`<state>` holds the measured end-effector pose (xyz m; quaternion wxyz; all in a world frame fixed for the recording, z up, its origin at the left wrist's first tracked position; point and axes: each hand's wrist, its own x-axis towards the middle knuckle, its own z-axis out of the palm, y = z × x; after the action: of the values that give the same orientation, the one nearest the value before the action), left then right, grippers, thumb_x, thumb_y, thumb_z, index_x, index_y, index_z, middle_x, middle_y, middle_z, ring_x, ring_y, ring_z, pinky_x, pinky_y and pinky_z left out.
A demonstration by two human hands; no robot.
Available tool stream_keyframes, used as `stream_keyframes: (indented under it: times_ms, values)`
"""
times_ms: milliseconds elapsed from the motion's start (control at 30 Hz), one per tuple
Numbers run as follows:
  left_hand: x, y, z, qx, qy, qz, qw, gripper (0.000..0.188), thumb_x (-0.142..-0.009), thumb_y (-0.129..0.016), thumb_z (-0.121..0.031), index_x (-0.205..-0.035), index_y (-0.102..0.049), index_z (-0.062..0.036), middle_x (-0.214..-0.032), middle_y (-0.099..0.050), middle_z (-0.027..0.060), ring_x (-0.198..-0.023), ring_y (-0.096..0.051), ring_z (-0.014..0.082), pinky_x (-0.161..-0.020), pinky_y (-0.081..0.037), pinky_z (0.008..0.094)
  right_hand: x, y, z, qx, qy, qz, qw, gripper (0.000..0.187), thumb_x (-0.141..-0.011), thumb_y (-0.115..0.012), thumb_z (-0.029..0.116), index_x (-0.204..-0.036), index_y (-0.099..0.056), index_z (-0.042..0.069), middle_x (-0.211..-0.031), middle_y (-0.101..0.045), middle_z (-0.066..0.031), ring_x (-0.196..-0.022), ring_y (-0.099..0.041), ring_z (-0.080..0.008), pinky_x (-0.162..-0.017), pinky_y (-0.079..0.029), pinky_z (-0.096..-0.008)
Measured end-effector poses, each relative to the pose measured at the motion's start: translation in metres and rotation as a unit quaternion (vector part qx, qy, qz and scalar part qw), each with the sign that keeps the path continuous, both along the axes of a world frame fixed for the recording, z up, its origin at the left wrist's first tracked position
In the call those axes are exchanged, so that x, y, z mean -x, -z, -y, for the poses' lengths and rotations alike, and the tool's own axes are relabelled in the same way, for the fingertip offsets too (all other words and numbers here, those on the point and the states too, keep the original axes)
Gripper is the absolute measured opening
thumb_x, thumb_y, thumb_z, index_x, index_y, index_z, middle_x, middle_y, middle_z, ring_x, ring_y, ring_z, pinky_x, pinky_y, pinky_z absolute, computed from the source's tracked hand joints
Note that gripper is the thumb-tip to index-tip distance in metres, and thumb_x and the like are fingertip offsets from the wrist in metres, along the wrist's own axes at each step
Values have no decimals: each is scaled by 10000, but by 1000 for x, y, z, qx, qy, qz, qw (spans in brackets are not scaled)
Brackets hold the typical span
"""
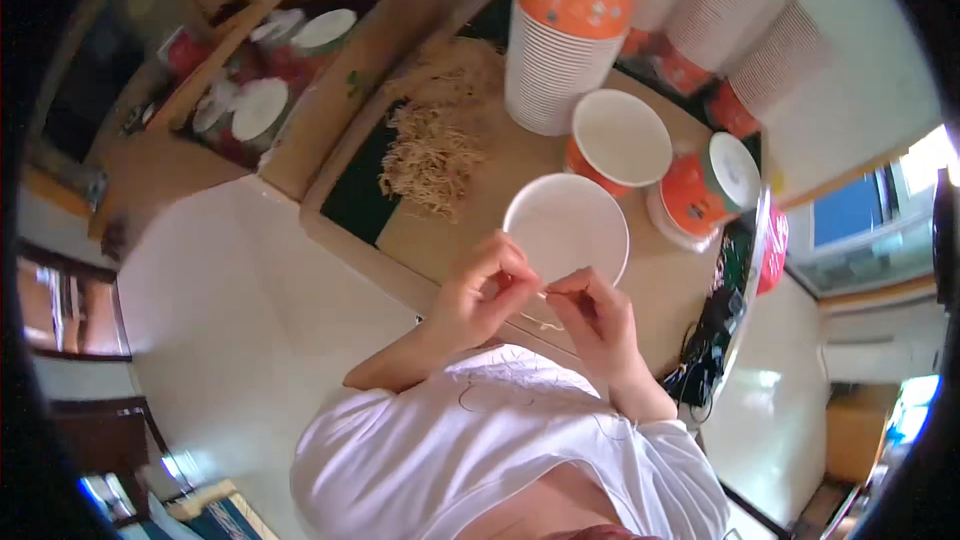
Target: Thread elastic strings through pre-punched holes in festive paper bowls at a work table.
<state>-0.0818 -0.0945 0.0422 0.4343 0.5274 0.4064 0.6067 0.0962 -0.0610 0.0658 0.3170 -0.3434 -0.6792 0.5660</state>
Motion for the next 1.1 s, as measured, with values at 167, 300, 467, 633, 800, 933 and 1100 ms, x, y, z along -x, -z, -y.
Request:
stream_keyframes:
  times_ms: [167,300,467,633,800,933,1100]
  values:
    - [-12,6,-17,-107,4,-194,975,65,-898,-540,11,-845,-508,-9,-774,-472,80,-637,-473,157,-534,-364,290,-7,17,-2,-93,77,20,993,84,-867,-632,2,-945,-602,10,-754,-639,-43,-590,-529,-63,-535,-439,-225]
    - [-23,7,-20,-73,27,-213,974,86,-917,-528,-19,-837,-498,-6,-735,-450,85,-596,-446,165,-537,-367,292,-15,21,-5,-101,103,7,989,78,-844,-666,18,-907,-620,20,-753,-636,-43,-581,-541,-72,-521,-435,-223]
    - [-31,20,-26,3,78,-187,979,161,-961,-454,-63,-803,-457,-33,-730,-448,36,-622,-410,117,-564,-339,257,-23,32,-5,-57,136,-50,988,81,-831,-695,44,-888,-643,22,-704,-605,-18,-560,-483,-34,-483,-383,-218]
    - [-25,35,-41,-16,132,-113,985,153,-993,-425,-134,-869,-441,-46,-809,-454,35,-688,-405,86,-608,-345,233,-35,47,-8,-5,179,-47,983,67,-835,-682,5,-889,-643,16,-731,-596,11,-579,-439,-4,-496,-335,-185]
    - [-39,13,-48,62,100,-162,980,56,-940,-534,-70,-924,-497,-30,-829,-519,23,-658,-449,98,-597,-402,224,-46,57,-13,92,206,-92,970,59,-836,-677,-16,-878,-647,12,-796,-623,14,-637,-461,2,-531,-344,-167]
    - [-31,14,-52,66,145,-314,936,193,-947,-539,-134,-814,-489,-3,-701,-494,97,-613,-481,184,-554,-392,328,-40,64,-9,35,205,-76,975,51,-832,-680,4,-875,-655,16,-719,-570,25,-604,-443,-18,-521,-351,-189]
    - [-42,28,-54,28,147,-291,945,198,-967,-482,-116,-798,-469,-15,-654,-456,70,-603,-418,140,-540,-357,292,-37,73,-8,-51,191,-52,979,68,-819,-685,14,-881,-658,24,-666,-527,9,-565,-426,-57,-501,-350,-226]
